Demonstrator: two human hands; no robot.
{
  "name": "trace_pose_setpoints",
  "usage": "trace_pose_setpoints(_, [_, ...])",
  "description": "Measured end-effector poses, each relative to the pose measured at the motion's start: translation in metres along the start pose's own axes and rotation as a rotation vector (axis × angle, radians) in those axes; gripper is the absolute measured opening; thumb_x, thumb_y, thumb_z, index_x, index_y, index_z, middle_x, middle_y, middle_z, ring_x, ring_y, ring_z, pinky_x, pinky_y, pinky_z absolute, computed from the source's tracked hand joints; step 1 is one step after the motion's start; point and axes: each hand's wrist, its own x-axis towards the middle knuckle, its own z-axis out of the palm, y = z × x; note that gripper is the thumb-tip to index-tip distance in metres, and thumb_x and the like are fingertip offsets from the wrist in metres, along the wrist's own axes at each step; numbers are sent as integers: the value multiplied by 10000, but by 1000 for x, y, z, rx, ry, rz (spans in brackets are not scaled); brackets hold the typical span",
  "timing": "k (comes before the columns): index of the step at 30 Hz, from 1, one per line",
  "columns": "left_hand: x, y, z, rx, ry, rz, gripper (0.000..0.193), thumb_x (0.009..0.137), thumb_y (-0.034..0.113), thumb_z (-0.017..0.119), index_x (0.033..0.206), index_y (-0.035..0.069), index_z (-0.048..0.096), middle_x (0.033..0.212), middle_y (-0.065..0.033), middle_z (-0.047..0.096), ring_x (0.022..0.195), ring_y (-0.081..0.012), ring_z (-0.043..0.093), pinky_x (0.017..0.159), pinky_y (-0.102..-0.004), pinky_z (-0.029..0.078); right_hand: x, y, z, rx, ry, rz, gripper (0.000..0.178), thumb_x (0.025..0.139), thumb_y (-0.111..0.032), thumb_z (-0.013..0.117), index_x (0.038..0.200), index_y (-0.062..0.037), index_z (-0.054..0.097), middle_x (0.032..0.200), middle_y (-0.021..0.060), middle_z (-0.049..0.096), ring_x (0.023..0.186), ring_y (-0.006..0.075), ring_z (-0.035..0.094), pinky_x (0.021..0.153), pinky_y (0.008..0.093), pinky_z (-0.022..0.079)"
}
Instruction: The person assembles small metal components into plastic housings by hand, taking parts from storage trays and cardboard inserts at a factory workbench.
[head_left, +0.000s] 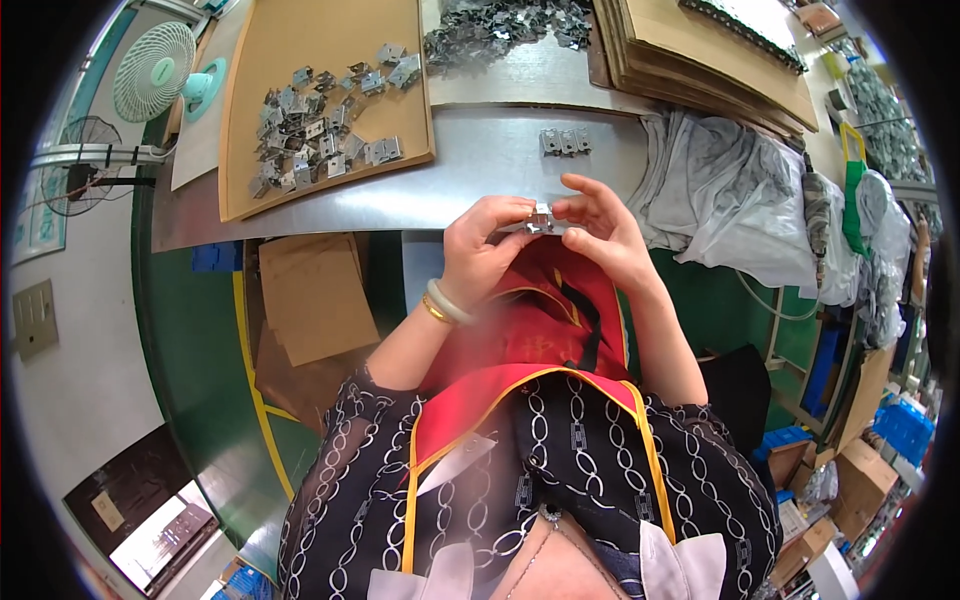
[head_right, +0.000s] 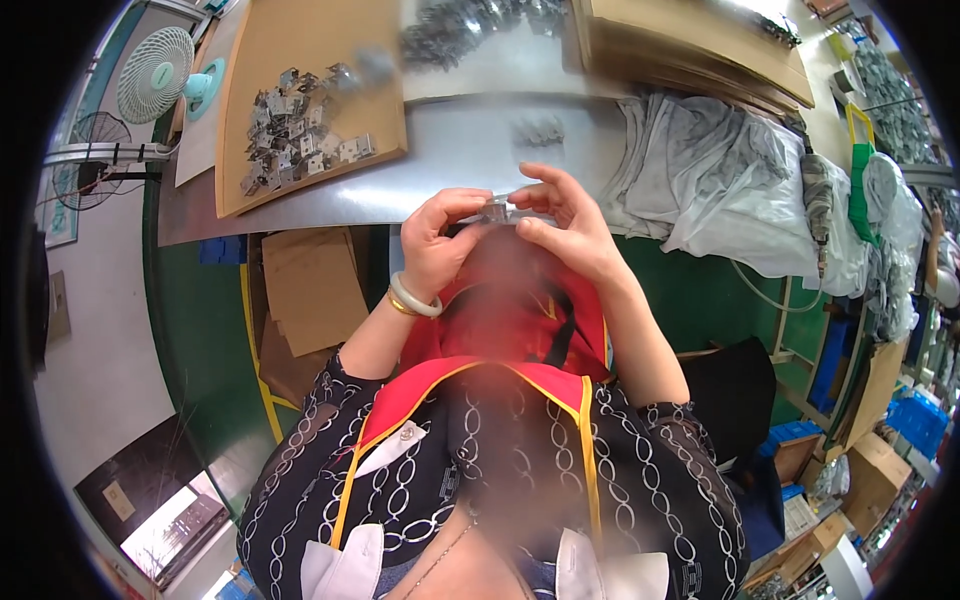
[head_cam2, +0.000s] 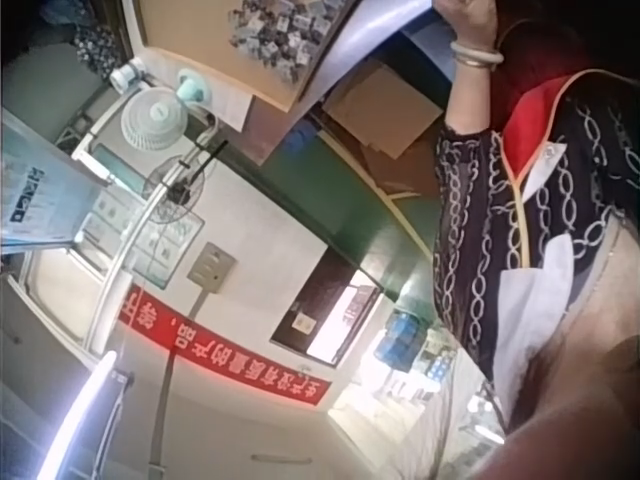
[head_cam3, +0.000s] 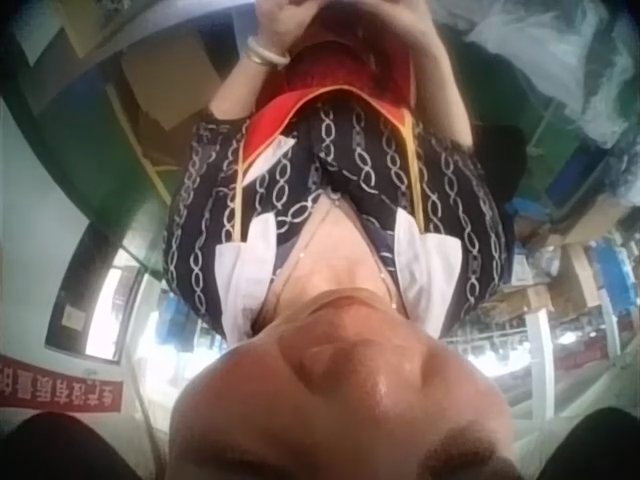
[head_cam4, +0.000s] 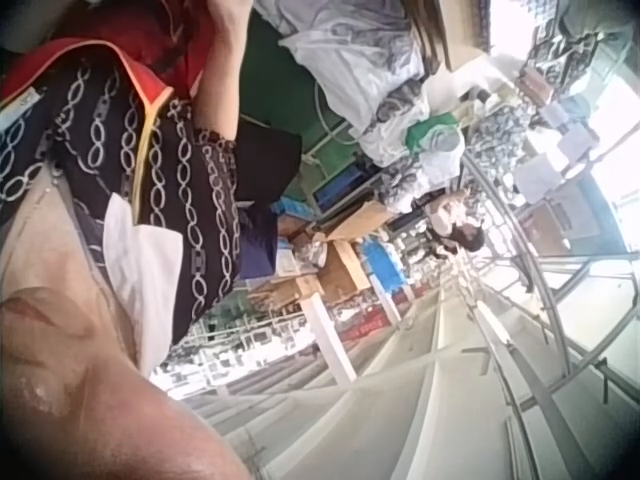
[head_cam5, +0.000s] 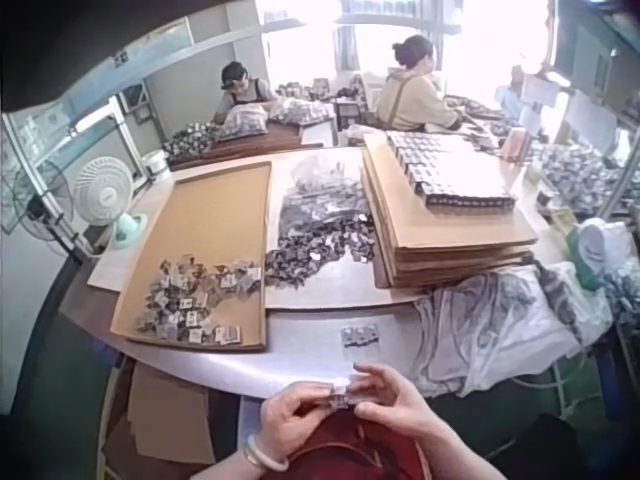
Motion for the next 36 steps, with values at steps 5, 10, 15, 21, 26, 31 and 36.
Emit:
trace_pose_setpoints(5, [0,6,9,-263,45,-113,349,815,-128,776,1124,-5,670,1199,-162,695,1094,-227,693,933,-325,596,-4,7,7,120,-9,-65,714,915,-72,776,1524,-2,409,1251,104,646,1178,196,611,1053,335,476])
trace_pose_setpoints(10, [9,7,11,-169,53,-159,367,812,-112,784,1145,5,686,1135,-139,717,1029,-211,715,911,-310,601,-3,3,0,108,6,-40,641,934,-42,741,1500,-6,441,1230,102,669,1123,168,628,1017,313,487])
trace_pose_setpoints(15, [55,-28,-8,285,74,-261,311,812,73,821,1102,15,724,1053,-140,733,830,-220,744,782,-329,604,32,5,-49,-583,337,-143,557,901,-85,746,1416,-29,540,1272,99,663,1037,154,626,902,299,524])
trace_pose_setpoints(21, [98,-89,2,704,-52,-63,357,808,233,828,1070,5,746,989,-171,715,811,-305,705,765,-411,572,81,7,-44,-1120,373,-315,599,804,-169,807,1357,-59,606,1285,128,638,1092,302,638,932,385,528])
trace_pose_setpoints(26, [104,-83,21,460,-167,-116,430,710,125,877,1097,2,735,1008,-172,713,803,-309,687,764,-402,570,83,15,-43,-1268,363,-338,480,837,-187,781,1277,-53,641,1224,164,643,1136,371,614,952,438,514])
trace_pose_setpoints(31, [105,-92,34,427,-198,-17,456,702,98,853,1132,55,708,989,-140,710,904,-320,682,842,-418,558,77,18,-45,-1241,404,-329,447,849,-196,773,1251,-45,647,1187,171,652,1119,381,621,950,447,511])
trace_pose_setpoints(36, [101,-92,20,415,-261,-14,578,699,113,852,1240,78,652,1052,-142,683,988,-323,661,873,-430,547,79,-7,-34,-1379,494,-409,482,839,-227,796,1257,-39,647,1182,179,663,1093,360,639,939,449,512])
